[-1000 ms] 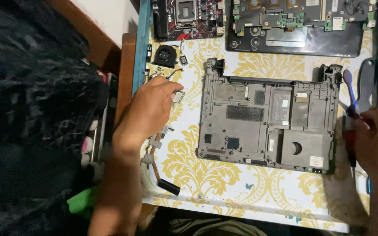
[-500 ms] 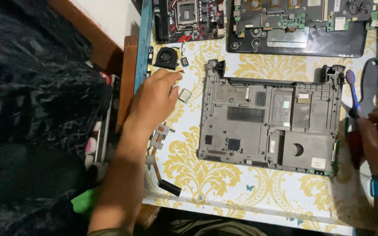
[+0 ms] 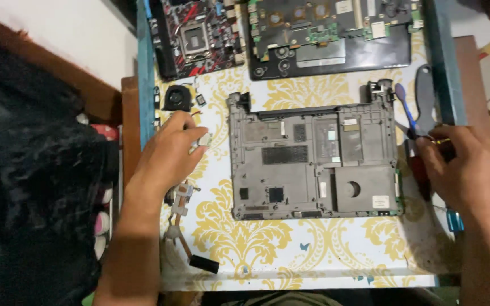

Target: The person uses a screwdriver to unscrew and remove components from a laptop chassis, then lifts out the motherboard assembly, brushes it with a toothbrush, and continues unscrewing parts from the board and chassis on the workbench.

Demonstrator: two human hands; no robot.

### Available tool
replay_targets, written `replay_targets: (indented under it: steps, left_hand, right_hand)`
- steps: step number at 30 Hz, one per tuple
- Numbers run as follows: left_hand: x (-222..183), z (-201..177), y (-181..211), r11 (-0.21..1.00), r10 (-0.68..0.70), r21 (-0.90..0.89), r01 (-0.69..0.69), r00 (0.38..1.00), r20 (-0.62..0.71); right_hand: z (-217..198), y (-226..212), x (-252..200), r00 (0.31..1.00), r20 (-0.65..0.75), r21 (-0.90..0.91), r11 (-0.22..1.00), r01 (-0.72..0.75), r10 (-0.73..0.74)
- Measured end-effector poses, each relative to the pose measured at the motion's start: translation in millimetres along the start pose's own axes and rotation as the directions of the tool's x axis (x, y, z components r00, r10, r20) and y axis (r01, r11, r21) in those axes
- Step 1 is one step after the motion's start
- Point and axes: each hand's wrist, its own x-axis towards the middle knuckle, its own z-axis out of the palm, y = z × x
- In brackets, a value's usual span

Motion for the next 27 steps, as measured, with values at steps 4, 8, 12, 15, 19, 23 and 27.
replay_targets:
  steps: [4,8,12,15,19,23,27]
  left_hand:
    - [4.1,1.9,1.2,0.997,-0.021,0.08,0.023,0.999,-0.029]
    - [18.8,-2.2,14.2,0.997,0.006,0.071,0.006,0.986,-0.165]
    - [54.5,-3.5,45.1,0.991,0.122,0.083,-0.104,0.957,-0.264]
    - [97.8,13.4,51.9,0.941,0.32,0.236,-0.242,0.864,-0.39]
    - [153.8,30.4,45.0,0.959,0.255,0.21,-0.191,0.904,-0.342]
    - [191.0,44.8,41.5,0.928,0.132,0.372,-0.021,0.952,-0.276]
    - [200.9,50.9,43.1,0.92,0.104,0.392,-0.001,0.965,-0.241]
  right_hand:
    - [-5.5,-6.0,2.8,0.997,-0.07,0.023,0.999,0.03,-0.028]
    - [-10.3,-11.8,5.3,0.998,-0.058,0.147,0.989,-0.011,0.02]
    - [-11.6,-13.2,7.6,0.999,-0.039,0.184,0.983,-0.017,0.025]
    - [-14.7,-16.2,8.6,0.999,-0.033,0.206,0.978,-0.012,0.019]
    - [-10.3,-13.5,9.5,0.999,-0.034,0.222,0.975,-0.01,0.018]
    - [-7.4,-13.8,11.8,0.998,0.014,0.189,0.98,-0.055,0.054]
    - [-7.0,-15.2,14.0,0.997,0.025,0.16,0.984,-0.077,0.074]
